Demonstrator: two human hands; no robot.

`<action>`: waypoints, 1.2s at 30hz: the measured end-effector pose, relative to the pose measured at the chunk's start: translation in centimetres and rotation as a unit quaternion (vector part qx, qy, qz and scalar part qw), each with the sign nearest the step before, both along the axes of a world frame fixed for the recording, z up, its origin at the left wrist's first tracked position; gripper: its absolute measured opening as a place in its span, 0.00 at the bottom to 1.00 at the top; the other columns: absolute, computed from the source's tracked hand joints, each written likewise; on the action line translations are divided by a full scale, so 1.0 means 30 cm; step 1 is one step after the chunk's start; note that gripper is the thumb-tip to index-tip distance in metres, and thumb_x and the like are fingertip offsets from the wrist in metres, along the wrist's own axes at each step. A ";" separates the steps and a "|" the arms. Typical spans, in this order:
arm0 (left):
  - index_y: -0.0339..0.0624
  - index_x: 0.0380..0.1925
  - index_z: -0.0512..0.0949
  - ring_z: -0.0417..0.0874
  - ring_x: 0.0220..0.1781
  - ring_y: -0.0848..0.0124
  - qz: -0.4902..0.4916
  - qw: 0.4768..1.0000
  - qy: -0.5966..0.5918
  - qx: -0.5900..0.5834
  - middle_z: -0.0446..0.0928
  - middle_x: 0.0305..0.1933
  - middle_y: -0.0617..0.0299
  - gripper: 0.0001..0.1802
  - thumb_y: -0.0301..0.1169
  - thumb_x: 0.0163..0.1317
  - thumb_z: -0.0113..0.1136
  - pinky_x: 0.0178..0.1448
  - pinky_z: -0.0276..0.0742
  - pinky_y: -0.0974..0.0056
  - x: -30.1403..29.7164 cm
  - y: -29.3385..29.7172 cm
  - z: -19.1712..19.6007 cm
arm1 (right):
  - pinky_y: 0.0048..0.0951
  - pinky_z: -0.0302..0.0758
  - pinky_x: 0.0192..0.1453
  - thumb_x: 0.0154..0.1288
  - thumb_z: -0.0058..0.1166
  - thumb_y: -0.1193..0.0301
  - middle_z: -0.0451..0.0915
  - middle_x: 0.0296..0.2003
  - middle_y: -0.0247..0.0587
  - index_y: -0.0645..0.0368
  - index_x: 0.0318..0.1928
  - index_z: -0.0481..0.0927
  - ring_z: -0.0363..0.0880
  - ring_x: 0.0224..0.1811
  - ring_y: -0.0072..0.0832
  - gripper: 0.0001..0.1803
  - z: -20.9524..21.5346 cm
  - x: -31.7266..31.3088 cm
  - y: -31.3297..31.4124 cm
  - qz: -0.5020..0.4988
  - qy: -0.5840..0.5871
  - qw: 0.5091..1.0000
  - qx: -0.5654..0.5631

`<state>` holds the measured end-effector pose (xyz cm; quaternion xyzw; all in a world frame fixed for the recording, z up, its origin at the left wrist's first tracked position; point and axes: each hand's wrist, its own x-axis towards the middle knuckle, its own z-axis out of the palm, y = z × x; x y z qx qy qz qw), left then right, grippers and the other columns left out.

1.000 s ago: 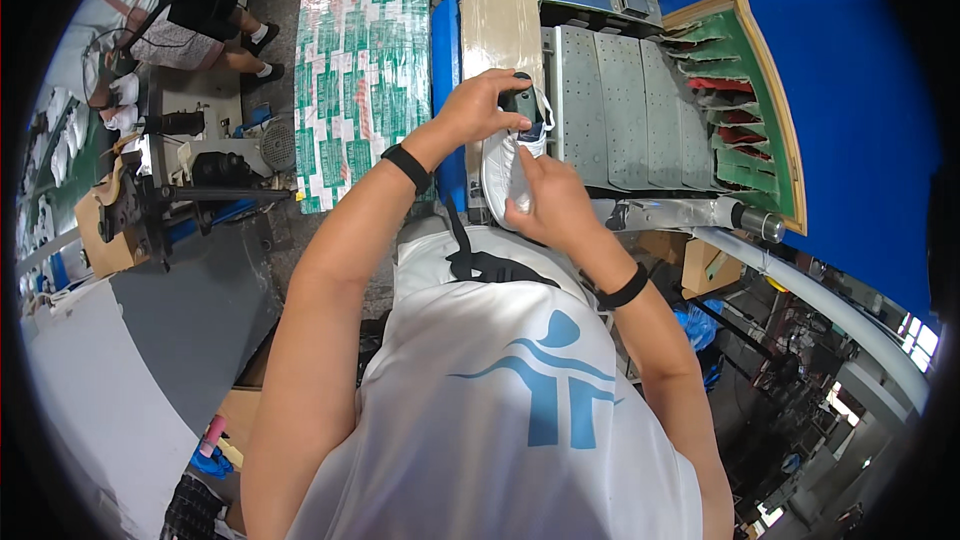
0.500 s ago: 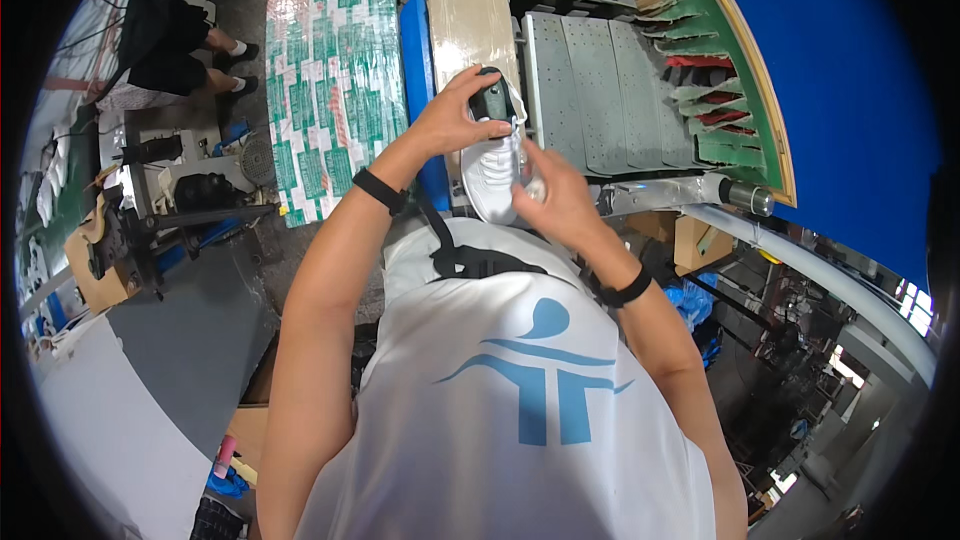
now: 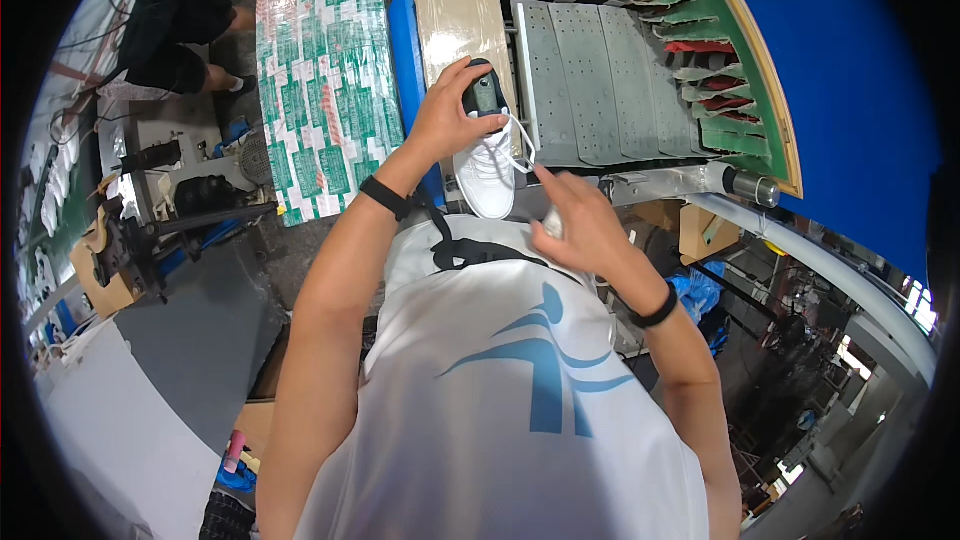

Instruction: Clean white sneakers using a cloth and a cleaning agent on a specialized industrial station.

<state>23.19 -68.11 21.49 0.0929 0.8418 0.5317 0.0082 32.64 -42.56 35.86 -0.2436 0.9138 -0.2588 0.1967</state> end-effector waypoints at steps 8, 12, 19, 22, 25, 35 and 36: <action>0.53 0.74 0.79 0.75 0.81 0.45 -0.047 0.998 -0.032 -0.030 0.67 0.84 0.41 0.47 0.42 0.51 0.88 0.80 0.75 0.52 -0.032 -0.040 0.003 | 0.51 0.78 0.63 0.60 0.69 0.62 0.83 0.50 0.60 0.76 0.72 0.74 0.83 0.54 0.56 0.44 -0.174 -0.059 -0.122 0.032 0.083 0.996 -0.020; 0.53 0.74 0.79 0.76 0.80 0.46 -0.031 0.999 -0.028 -0.027 0.67 0.84 0.42 0.47 0.42 0.51 0.88 0.80 0.76 0.53 -0.025 -0.013 0.009 | 0.51 0.79 0.62 0.60 0.68 0.61 0.83 0.49 0.63 0.77 0.72 0.73 0.84 0.54 0.57 0.44 -0.194 -0.032 -0.194 -0.036 -0.031 0.992 -0.114; 0.53 0.73 0.80 0.77 0.79 0.46 -0.027 0.998 -0.032 -0.041 0.70 0.82 0.43 0.46 0.43 0.52 0.88 0.78 0.77 0.52 -0.027 0.002 0.010 | 0.53 0.81 0.58 0.61 0.67 0.61 0.85 0.45 0.64 0.80 0.68 0.76 0.85 0.50 0.59 0.41 -0.113 -0.040 -0.147 -0.028 -0.032 0.996 -0.080; 0.52 0.72 0.80 0.76 0.79 0.45 -0.013 0.999 -0.027 -0.036 0.70 0.82 0.42 0.47 0.41 0.50 0.89 0.79 0.76 0.53 -0.030 0.003 0.014 | 0.52 0.81 0.57 0.62 0.67 0.61 0.84 0.46 0.64 0.80 0.68 0.76 0.85 0.49 0.59 0.40 -0.191 -0.077 -0.196 0.010 0.014 0.998 -0.068; 0.52 0.72 0.80 0.76 0.79 0.44 -0.032 0.999 -0.024 -0.025 0.70 0.81 0.41 0.48 0.39 0.48 0.90 0.79 0.76 0.53 -0.040 -0.023 -0.009 | 0.52 0.81 0.58 0.62 0.67 0.62 0.84 0.48 0.64 0.79 0.70 0.76 0.85 0.49 0.60 0.41 -0.216 -0.090 -0.239 0.029 0.026 0.997 -0.060; 0.52 0.73 0.80 0.75 0.80 0.45 -0.041 0.999 -0.018 -0.011 0.70 0.81 0.41 0.46 0.38 0.51 0.89 0.81 0.74 0.52 -0.047 -0.020 0.003 | 0.48 0.80 0.60 0.61 0.67 0.63 0.82 0.46 0.59 0.76 0.70 0.75 0.84 0.51 0.54 0.41 -0.100 -0.113 -0.093 0.013 0.061 0.998 -0.017; 0.52 0.73 0.80 0.75 0.80 0.45 -0.045 0.999 -0.018 -0.013 0.70 0.81 0.41 0.46 0.38 0.51 0.89 0.81 0.74 0.52 -0.048 -0.023 0.001 | 0.48 0.80 0.60 0.59 0.68 0.63 0.82 0.46 0.59 0.75 0.70 0.76 0.84 0.50 0.54 0.42 -0.139 -0.115 -0.078 0.038 0.090 0.995 -0.018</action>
